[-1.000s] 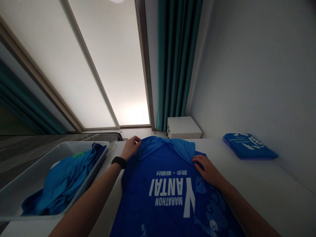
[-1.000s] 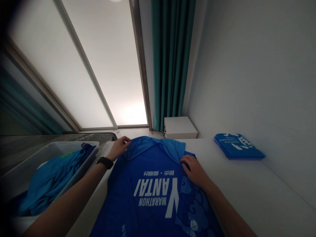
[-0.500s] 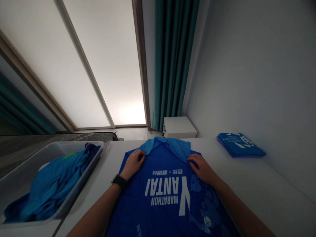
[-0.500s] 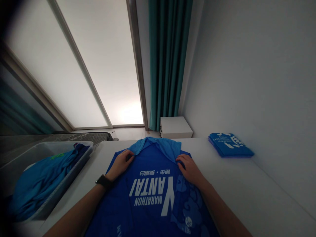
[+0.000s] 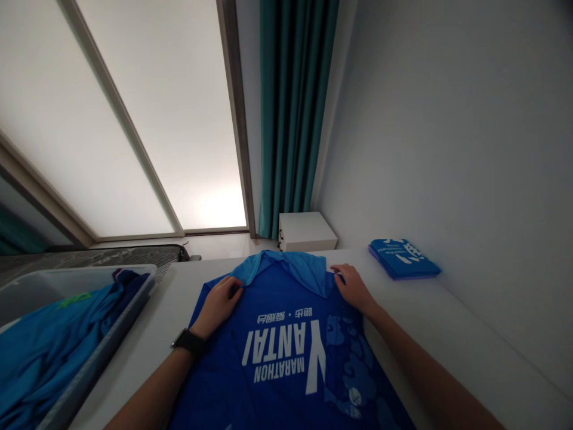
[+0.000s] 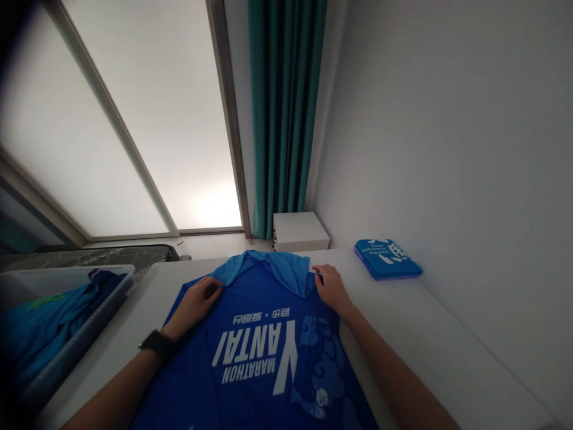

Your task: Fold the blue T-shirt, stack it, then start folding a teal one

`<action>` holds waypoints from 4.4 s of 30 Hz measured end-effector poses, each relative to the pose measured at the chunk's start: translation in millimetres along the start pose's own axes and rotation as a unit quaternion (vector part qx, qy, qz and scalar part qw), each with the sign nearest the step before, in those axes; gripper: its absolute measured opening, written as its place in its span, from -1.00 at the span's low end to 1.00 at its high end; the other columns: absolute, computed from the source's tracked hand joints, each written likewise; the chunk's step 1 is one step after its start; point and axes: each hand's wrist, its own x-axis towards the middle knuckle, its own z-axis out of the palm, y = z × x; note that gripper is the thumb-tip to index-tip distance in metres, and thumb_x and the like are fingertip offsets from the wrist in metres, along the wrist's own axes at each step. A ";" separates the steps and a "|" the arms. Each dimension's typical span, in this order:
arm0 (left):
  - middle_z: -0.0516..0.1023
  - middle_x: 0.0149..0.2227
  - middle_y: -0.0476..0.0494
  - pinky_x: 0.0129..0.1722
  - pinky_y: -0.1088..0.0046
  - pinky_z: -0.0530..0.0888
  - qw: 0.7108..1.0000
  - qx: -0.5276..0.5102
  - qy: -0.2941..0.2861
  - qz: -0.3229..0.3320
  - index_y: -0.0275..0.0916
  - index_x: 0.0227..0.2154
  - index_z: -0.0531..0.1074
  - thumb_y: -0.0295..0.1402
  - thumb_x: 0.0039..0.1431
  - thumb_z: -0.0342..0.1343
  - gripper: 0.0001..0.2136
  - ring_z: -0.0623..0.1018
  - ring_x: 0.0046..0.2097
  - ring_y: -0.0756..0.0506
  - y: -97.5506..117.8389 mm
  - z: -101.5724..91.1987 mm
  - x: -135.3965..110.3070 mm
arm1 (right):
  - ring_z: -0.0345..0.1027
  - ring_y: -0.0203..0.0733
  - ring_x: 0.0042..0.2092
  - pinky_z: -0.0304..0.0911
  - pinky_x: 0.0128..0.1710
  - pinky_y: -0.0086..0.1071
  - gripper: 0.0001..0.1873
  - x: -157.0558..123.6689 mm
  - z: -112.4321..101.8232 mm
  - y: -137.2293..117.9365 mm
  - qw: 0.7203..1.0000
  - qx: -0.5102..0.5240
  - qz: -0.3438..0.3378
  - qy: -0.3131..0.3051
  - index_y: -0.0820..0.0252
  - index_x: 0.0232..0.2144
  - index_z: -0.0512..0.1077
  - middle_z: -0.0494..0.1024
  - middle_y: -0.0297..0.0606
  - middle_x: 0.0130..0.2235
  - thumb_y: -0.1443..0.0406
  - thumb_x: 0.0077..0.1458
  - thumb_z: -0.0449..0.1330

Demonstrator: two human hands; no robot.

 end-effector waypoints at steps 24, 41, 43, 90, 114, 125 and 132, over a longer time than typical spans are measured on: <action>0.51 -0.33 -0.15 -0.26 0.29 0.44 1.000 -0.012 -0.004 -0.008 -0.18 -0.36 0.44 -0.24 0.13 0.00 -0.83 0.48 -0.33 -0.17 0.9 -0.1 0.3 | 0.43 -0.22 -0.33 0.22 -0.31 -0.43 -0.79 85.6 25.0 12.0 0.975 0.073 0.196 -0.076 0.26 -0.25 0.51 0.58 -0.25 -0.36 0.29 0.05 0.19; 0.54 -0.54 0.01 -0.49 0.46 0.41 0.961 -0.155 0.169 -0.158 -0.19 -0.29 0.31 -0.24 0.12 0.04 -0.84 0.51 -0.54 -0.06 -10.6 -70.1 67.4 | 0.44 -0.22 -0.57 0.19 -0.70 -0.46 -0.87 107.5 -29.4 -3.0 0.893 0.369 0.257 0.021 0.15 -0.24 0.28 0.60 -0.19 -0.40 0.26 0.15 0.08; 0.58 -0.48 -0.04 -0.51 0.47 0.43 0.944 -0.216 0.183 -0.168 -0.20 -0.27 0.28 -0.29 0.11 0.04 -0.84 0.57 -0.49 -0.08 -9.3 -78.5 83.8 | 0.52 -0.15 -0.45 0.36 -0.58 -0.39 -0.90 115.2 -32.5 -7.7 0.876 0.409 0.252 0.042 0.12 -0.27 0.25 0.60 -0.17 -0.34 0.27 0.14 0.09; 0.43 -0.39 -0.06 -0.31 0.37 0.41 1.000 0.026 -0.004 -0.011 -0.22 -0.20 0.50 -0.17 0.10 0.04 -0.69 0.44 -0.38 -0.09 -47.8 -52.0 -10.6 | 0.35 -0.16 -0.37 0.24 -0.26 -0.29 -0.63 12.1 17.2 35.2 0.998 0.040 0.032 0.043 0.17 -0.19 0.46 0.53 -0.18 -0.25 0.28 -0.04 0.00; 0.44 -0.19 -0.15 -0.08 0.28 0.45 0.999 0.031 0.015 0.016 -0.19 -0.25 0.53 -0.11 0.15 0.06 -0.71 0.50 -0.17 -0.14 -59.5 -45.5 -16.7 | 0.28 -0.01 -0.09 0.10 -0.15 -0.21 -0.78 3.0 17.4 23.9 0.992 -0.113 0.028 0.059 0.11 -0.27 0.48 0.44 -0.16 -0.14 0.17 0.15 0.09; 0.52 -0.20 -0.18 -0.01 0.22 0.42 0.999 0.017 -0.022 0.017 -0.16 -0.30 0.55 -0.14 0.18 0.04 -0.74 0.49 -0.11 -0.20 -58.7 -50.1 -15.5 | 0.28 -0.01 -0.10 0.07 -0.13 -0.18 -0.78 3.6 16.0 23.5 0.993 -0.112 -0.005 0.043 0.08 -0.29 0.50 0.54 -0.22 -0.14 0.20 0.19 0.06; 0.47 -0.25 -0.18 -0.10 0.30 0.43 0.999 0.031 0.015 0.023 -0.20 -0.36 0.47 -0.17 0.26 -0.05 -0.73 0.49 -0.18 -0.16 -48.8 -49.2 -20.2 | 0.32 -0.04 -0.13 0.11 -0.17 -0.21 -0.76 4.5 15.9 24.7 0.993 -0.104 -0.017 0.052 0.15 -0.27 0.44 0.52 -0.17 -0.18 0.25 0.22 -0.02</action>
